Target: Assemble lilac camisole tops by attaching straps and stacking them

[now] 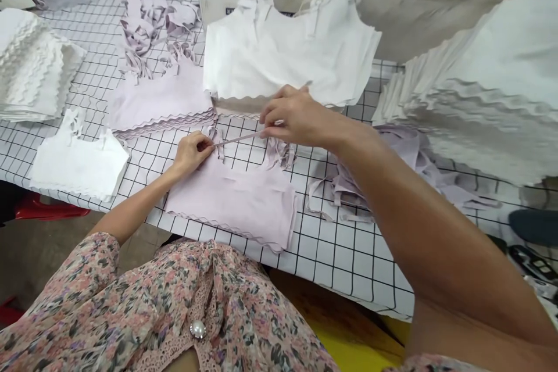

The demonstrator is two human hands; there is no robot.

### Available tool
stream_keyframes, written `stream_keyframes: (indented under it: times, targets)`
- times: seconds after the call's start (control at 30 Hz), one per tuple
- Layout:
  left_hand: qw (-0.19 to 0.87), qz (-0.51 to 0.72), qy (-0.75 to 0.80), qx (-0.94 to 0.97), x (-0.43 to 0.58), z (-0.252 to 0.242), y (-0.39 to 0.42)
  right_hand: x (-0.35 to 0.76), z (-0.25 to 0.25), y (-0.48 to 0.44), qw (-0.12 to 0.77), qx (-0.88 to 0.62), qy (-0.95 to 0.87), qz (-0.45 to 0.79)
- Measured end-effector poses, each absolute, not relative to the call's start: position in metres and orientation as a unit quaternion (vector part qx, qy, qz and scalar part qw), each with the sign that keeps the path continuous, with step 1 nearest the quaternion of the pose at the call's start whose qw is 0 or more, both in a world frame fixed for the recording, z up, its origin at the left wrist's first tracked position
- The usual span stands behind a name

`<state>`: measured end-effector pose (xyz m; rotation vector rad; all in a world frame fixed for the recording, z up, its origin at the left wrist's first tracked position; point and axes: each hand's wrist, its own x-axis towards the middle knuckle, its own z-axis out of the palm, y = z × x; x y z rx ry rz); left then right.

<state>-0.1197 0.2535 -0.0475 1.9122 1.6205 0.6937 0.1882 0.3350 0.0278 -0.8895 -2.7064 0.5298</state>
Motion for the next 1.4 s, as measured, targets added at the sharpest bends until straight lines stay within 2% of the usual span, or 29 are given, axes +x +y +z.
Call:
stream_keyframes:
  times: [0.17,0.23,0.4,0.47,0.53,0.6,0.67,0.77,0.87,1.0,1.1,1.23,1.3,1.4]
  targets:
    - [0.262,0.273,0.603,0.702,-0.122,-0.031,0.248,0.191,0.053,0.274,0.138,-0.429,-0.873,0.188]
    - [0.303,0.315,0.588,0.68,-0.12,-0.02,0.235,0.176,0.05,0.248,0.168,-0.444,-0.867,0.149]
    - [0.707,0.314,0.442,0.454,-0.097,-0.001,0.188,0.126,0.02,0.188,0.202,-0.439,-0.875,0.001]
    - [0.771,0.327,0.412,0.358,-0.088,0.0,0.176,0.114,0.011,0.168,0.207,-0.416,-0.886,-0.018]
    - [0.784,0.352,0.405,0.312,-0.083,0.002,0.169,0.112,0.006,0.154,0.232,-0.386,-0.893,0.018]
    - [0.788,0.359,0.406,0.294,-0.082,0.005,0.168,0.116,0.005,0.149,0.275,-0.391,-0.872,0.11]
    - [0.794,0.353,0.407,0.282,-0.083,0.008,0.168,0.12,0.005,0.152,0.312,-0.431,-0.817,0.223]
    - [0.795,0.354,0.404,0.281,-0.084,0.01,0.17,0.119,0.0,0.162,0.313,-0.465,-0.743,0.366]
    - [0.795,0.366,0.398,0.276,-0.085,0.009,0.17,0.107,-0.004,0.168,0.323,-0.459,-0.677,0.476]
    - [0.816,0.342,0.392,0.251,-0.094,0.01,0.165,0.097,-0.003,0.172,0.401,-0.462,-0.536,0.581]
    - [0.805,0.324,0.416,0.271,-0.102,0.009,0.156,0.096,-0.001,0.175,0.428,-0.467,-0.484,0.603]
    - [0.755,0.364,0.458,0.295,-0.103,-0.001,0.15,0.096,-0.006,0.177,0.427,-0.474,-0.479,0.603]
    - [0.736,0.376,0.466,0.315,-0.103,-0.004,0.151,0.098,-0.01,0.176,0.427,-0.497,-0.507,0.56]
    - [0.697,0.389,0.468,0.379,-0.104,-0.002,0.154,0.102,-0.011,0.177,0.432,-0.499,-0.614,0.434]
